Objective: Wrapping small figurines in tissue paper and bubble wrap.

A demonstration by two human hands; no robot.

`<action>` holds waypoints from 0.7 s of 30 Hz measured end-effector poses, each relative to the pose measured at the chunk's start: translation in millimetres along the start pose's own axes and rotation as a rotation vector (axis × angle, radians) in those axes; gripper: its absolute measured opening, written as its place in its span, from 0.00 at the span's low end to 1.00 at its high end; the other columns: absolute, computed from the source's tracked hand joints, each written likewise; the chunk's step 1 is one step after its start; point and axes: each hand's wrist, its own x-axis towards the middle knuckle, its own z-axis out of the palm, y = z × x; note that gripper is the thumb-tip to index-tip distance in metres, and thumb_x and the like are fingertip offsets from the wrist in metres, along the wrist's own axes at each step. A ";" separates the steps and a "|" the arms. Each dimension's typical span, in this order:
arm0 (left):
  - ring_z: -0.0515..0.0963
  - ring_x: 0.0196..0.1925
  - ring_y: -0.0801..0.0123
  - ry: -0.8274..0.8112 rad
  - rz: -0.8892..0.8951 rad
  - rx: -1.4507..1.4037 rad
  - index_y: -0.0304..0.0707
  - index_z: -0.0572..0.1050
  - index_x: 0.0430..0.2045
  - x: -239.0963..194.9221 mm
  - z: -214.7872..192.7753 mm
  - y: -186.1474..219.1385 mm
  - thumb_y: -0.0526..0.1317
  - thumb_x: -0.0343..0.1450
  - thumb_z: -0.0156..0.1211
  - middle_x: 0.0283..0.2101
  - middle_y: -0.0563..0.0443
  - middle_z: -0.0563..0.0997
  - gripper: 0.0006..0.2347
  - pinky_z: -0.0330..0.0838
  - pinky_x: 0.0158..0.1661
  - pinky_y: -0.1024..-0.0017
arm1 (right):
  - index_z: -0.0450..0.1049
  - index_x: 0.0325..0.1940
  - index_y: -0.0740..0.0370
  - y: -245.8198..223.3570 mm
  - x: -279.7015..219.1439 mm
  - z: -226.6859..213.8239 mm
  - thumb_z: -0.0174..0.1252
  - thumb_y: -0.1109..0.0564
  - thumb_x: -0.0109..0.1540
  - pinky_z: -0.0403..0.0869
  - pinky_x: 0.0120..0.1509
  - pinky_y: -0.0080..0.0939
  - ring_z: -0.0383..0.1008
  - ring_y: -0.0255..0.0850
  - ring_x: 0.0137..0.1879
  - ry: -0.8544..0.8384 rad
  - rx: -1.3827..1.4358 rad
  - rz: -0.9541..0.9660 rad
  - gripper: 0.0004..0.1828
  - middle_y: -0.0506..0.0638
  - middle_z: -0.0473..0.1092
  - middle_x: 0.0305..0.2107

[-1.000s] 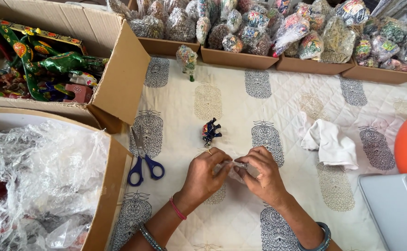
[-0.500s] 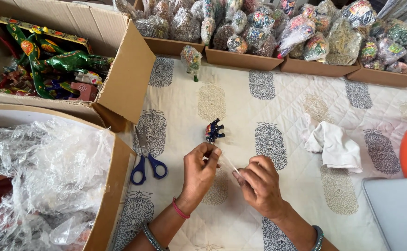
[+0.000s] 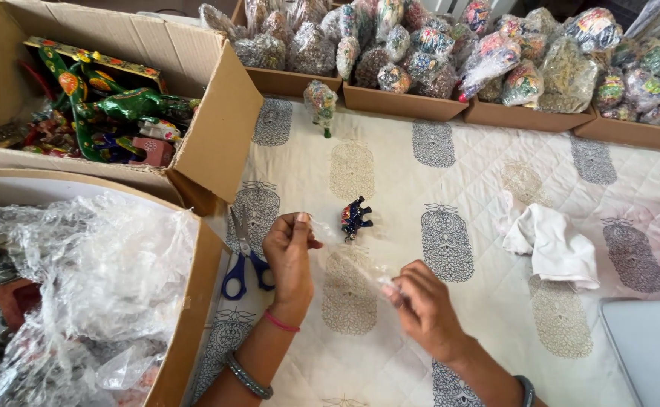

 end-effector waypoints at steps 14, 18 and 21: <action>0.71 0.20 0.77 -0.121 0.637 0.609 0.35 0.82 0.30 -59.3 0.6 103.0 0.35 0.69 0.69 0.26 0.55 0.79 0.03 0.62 0.20 0.79 | 0.79 0.43 0.64 117.0 -12.6 -31.2 0.60 0.56 0.64 0.69 0.42 0.29 0.69 0.27 0.36 0.154 0.725 0.912 0.09 0.41 0.75 0.29; 0.86 0.35 0.72 -0.129 0.744 0.840 0.35 0.83 0.36 -97.8 -17.8 155.1 0.32 0.68 0.66 0.35 0.51 0.85 0.06 0.78 0.34 0.77 | 0.82 0.41 0.64 110.9 -10.6 -28.4 0.60 0.56 0.66 0.63 0.37 0.28 0.61 0.26 0.32 0.154 0.756 0.861 0.09 0.39 0.70 0.26; 0.85 0.50 0.58 -0.141 0.791 1.274 0.35 0.80 0.43 -102.3 -92.8 175.0 0.30 0.73 0.59 0.47 0.37 0.82 0.07 0.83 0.49 0.66 | 0.81 0.38 0.64 109.3 -10.6 -25.8 0.59 0.56 0.66 0.65 0.35 0.29 0.64 0.26 0.31 0.125 0.741 0.837 0.10 0.40 0.73 0.26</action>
